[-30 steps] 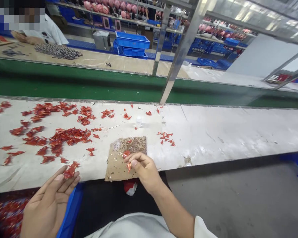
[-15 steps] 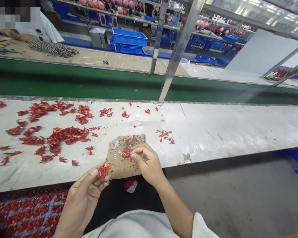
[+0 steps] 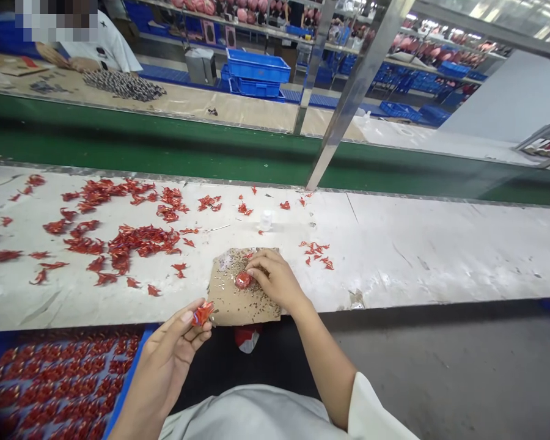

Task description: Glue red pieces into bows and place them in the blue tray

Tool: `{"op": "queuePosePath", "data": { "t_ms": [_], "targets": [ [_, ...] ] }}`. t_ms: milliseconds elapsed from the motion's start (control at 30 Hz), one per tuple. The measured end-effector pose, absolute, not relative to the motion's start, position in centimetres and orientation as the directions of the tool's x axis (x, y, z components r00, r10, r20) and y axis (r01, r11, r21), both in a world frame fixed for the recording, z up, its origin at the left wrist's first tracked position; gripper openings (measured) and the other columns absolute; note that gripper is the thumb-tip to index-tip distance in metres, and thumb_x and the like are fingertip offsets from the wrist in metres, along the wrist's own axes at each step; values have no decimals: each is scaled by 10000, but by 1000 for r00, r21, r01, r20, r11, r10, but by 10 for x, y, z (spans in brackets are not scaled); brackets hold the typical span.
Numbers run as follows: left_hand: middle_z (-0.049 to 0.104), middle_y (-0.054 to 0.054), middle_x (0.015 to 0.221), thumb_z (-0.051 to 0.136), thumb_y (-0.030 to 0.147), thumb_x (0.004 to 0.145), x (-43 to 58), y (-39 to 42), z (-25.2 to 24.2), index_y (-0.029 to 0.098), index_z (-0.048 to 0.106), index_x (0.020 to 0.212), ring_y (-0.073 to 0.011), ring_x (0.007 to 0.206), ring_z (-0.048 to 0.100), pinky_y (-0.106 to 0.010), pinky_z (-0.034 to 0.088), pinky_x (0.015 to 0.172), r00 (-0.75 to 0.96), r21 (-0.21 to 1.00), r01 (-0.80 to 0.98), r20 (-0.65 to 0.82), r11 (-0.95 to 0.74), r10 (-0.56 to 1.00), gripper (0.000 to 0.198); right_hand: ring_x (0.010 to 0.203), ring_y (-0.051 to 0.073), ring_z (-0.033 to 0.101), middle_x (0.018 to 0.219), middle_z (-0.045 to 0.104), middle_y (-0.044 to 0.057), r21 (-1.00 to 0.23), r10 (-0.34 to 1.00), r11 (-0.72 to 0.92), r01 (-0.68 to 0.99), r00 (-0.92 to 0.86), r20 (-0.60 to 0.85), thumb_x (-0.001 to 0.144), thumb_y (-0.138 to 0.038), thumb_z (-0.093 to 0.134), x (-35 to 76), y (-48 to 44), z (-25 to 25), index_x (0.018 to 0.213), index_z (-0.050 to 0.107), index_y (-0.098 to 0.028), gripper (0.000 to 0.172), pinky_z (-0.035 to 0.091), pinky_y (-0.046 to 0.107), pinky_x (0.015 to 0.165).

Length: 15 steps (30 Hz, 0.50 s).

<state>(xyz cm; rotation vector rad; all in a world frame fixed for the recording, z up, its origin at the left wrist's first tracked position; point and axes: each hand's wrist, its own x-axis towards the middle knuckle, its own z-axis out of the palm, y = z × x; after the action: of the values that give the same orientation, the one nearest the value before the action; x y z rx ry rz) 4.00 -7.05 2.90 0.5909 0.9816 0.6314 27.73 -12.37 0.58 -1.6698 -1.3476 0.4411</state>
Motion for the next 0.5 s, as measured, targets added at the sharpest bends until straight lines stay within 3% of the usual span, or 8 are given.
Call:
{"op": "queuePosePath", "data": {
  "t_ms": [167, 500],
  "targets": [
    [769, -126, 1033, 875, 397, 731, 37, -66, 24, 137, 764, 1131, -179, 788, 693, -289, 603, 752, 410, 714, -208, -556, 668, 723, 490, 1074, 216, 622, 1046, 686, 43, -793, 930, 32, 609, 273, 247, 962, -157, 648, 281, -123, 5, 959, 722, -259, 126, 482, 416, 985],
    [768, -111, 1000, 868, 403, 741, 35, -65, 18, 146, 760, 1155, -166, 783, 687, -268, 588, 740, 389, 724, -199, -561, 661, 731, 499, 1054, 209, 640, 1043, 688, 44, -816, 919, 27, 577, 307, 247, 969, -174, 636, 279, -125, 3, 956, 709, -253, 109, 504, 390, 960]
  ]
}}
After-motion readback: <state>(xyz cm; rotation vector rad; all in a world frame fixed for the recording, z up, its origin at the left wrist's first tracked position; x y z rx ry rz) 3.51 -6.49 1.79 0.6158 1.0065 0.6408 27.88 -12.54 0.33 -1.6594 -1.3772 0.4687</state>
